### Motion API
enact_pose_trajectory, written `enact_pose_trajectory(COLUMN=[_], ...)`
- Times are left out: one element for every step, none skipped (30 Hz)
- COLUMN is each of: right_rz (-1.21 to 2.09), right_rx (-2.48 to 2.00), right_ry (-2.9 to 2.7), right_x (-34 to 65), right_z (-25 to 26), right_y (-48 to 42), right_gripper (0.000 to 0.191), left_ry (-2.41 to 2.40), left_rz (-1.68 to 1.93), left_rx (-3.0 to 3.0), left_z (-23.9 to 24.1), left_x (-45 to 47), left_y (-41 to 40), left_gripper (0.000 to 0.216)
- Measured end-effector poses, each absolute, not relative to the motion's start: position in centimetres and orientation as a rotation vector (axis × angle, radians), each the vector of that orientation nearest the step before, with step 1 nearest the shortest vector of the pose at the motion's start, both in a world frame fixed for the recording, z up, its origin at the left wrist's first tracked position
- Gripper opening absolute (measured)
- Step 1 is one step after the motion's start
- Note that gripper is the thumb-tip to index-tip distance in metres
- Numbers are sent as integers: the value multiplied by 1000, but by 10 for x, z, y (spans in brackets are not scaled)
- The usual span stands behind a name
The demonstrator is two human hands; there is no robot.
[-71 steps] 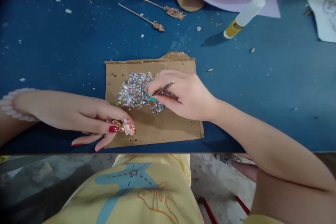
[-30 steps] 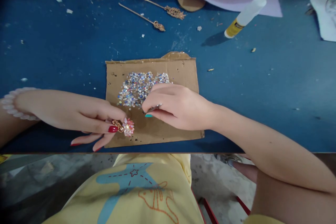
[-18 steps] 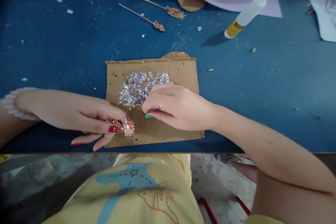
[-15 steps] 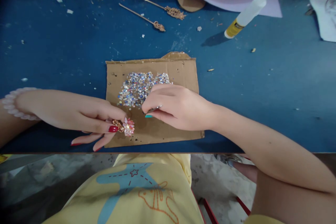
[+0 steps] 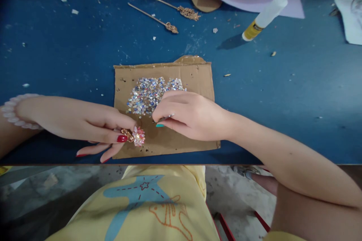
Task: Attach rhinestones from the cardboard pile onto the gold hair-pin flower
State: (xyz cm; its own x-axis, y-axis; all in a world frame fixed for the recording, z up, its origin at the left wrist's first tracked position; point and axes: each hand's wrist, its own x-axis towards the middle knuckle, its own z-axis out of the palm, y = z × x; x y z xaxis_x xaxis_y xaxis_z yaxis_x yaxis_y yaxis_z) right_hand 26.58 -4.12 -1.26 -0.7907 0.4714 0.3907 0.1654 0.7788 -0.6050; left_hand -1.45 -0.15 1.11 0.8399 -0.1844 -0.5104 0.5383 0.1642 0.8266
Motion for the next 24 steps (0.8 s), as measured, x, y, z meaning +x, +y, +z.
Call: enact_pose_trajectory(right_rz=[761,763,765,767,772,780,789,794,799,799,796,790,785,780,776,775,775,773,772,770,770,773,776,779], right_rx=[-472,-471,-468,-469,-470,-474,-476,-479,-482,-485,-486,-487,-486,-484,-480,-478,-476,-477,-479,-481,-483,-482,-481,-480], right_ry=[-2431,-2429,-2427,-2426,-2426,-2428,-2430,-2431,-2433,-2434,-2435,-2434,-2431,-2427,-2421,-2415,-2412,-2413,-2416,-2421,-2426,-2430,-2430,-2431], right_x=[266,266,265,265,265,265,265,265,265,265,265,265,265,265,265,266,266,266,266,266,266,266,266,266], right_z=[-13,-13,-13,-13,-13,-13,-13,-13,-13,-13,-13,-13,-12,-12,-12,-12,-12,-12,-12,-12,-12,-12,-12,-12], right_y=[-41,-41,-41,-41,-41,-41,-41,-41,-42,-42,-42,-42,-42,-42,-42,-42,-41,-41,-41,-41,-41,-41,-41,-41], right_gripper=[15,15,16,16,16,16,16,16,16,16,16,16,16,16,15,15,14,14,14,14,15,15,15,15], left_ry=[321,322,325,327,327,325,321,317,315,315,317,319,322,323,326,327,329,330,332,332,331,330,330,329], left_rz=[-526,-526,-529,-532,-535,-535,-533,-529,-526,-525,-524,-523,-523,-522,-521,-522,-522,-523,-523,-522,-523,-521,-521,-521], left_rx=[1312,1314,1319,1325,1329,1332,1334,1334,1334,1334,1332,1327,1321,1315,1312,1310,1310,1311,1312,1312,1311,1311,1310,1309], left_z=[11,11,11,11,11,11,11,11,11,11,11,11,11,11,11,11,11,12,12,12,11,11,10,10], left_x=[-15,-15,-15,-15,-15,-14,-14,-14,-14,-14,-14,-14,-14,-14,-14,-14,-14,-14,-15,-15,-15,-15,-15,-15], left_y=[-1,-2,-2,-2,-2,-2,-2,-2,-2,-2,-3,-3,-3,-3,-3,-3,-3,-3,-4,-4,-4,-4,-4,-3], left_gripper=[19,19,18,18,18,18,18,18,18,19,19,19,19,19,20,20,21,20,20,20,20,19,19,19])
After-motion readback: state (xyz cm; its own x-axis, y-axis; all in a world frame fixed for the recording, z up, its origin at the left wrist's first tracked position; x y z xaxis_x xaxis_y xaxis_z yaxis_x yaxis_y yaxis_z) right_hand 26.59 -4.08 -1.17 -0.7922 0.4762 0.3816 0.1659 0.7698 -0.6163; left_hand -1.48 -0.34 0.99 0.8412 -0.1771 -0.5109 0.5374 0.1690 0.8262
